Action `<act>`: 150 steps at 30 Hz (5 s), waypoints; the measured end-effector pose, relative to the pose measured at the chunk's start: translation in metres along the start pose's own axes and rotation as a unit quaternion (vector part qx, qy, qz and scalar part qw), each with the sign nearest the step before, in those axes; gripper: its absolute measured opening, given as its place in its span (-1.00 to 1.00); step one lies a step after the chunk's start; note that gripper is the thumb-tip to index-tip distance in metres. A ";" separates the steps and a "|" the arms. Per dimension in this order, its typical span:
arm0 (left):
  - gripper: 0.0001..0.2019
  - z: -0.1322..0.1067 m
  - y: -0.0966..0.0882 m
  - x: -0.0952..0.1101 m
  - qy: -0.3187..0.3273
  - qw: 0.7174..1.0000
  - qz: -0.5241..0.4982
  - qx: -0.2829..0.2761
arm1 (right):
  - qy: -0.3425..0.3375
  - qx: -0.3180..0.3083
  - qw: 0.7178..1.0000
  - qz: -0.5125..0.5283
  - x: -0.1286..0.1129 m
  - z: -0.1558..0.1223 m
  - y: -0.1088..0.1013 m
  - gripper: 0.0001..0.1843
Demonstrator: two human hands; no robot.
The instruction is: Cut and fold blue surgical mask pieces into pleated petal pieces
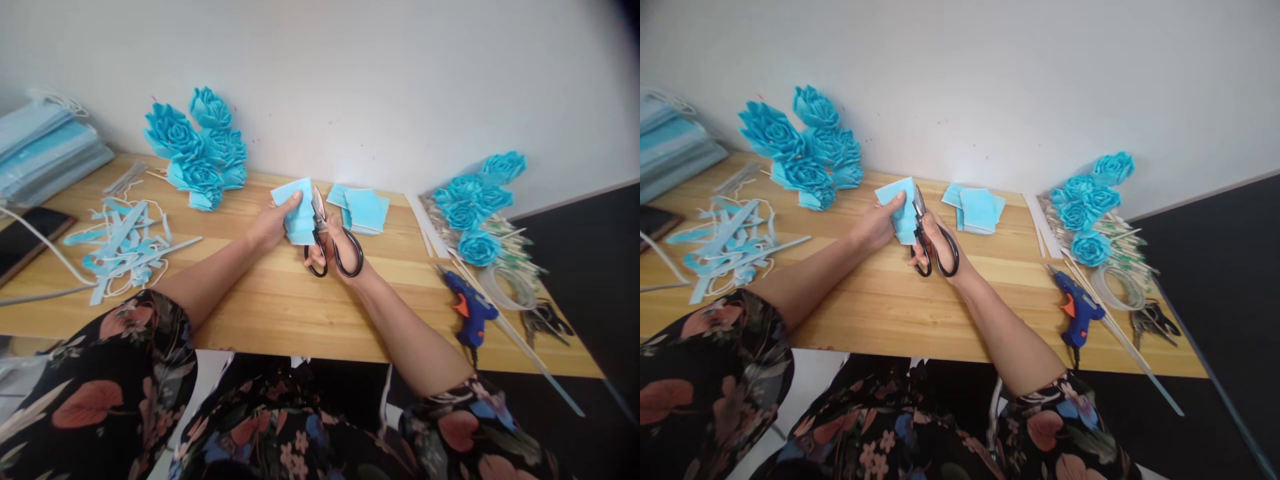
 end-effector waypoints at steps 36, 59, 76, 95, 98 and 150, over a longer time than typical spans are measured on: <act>-0.57 -0.005 0.006 -0.003 -0.016 0.996 0.038 -0.082 | -0.015 0.052 0.998 0.026 -0.003 0.000 -0.005 -0.22; -0.54 -0.003 0.006 0.000 -0.004 0.999 0.010 -0.035 | -0.066 0.062 0.995 0.030 -0.006 -0.002 -0.004 -0.15; -0.56 -0.004 0.001 0.000 -0.002 0.999 0.025 -0.026 | -0.086 0.087 0.992 -0.034 -0.011 -0.005 -0.002 -0.19; -0.48 -0.003 0.000 0.004 0.003 0.997 0.026 0.071 | -0.018 0.127 0.708 -0.694 -0.047 -0.078 -0.082 -0.38; -0.47 -0.005 0.004 0.005 0.004 0.996 0.067 0.059 | -0.014 0.119 0.689 -0.715 -0.058 -0.097 -0.095 -0.40; -0.55 -0.001 0.007 0.001 0.016 0.997 0.065 0.033 | -0.230 0.371 0.853 -0.285 -0.040 0.000 -0.070 -0.50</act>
Point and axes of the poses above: each hand's wrist, its own z-axis towards the middle knuckle, its own y-axis out of the palm, x = y × z, the point moved 4 cm from there along z, towards the middle knuckle, and after that the axes turned 5 degrees about y, right-handed, at the moved point
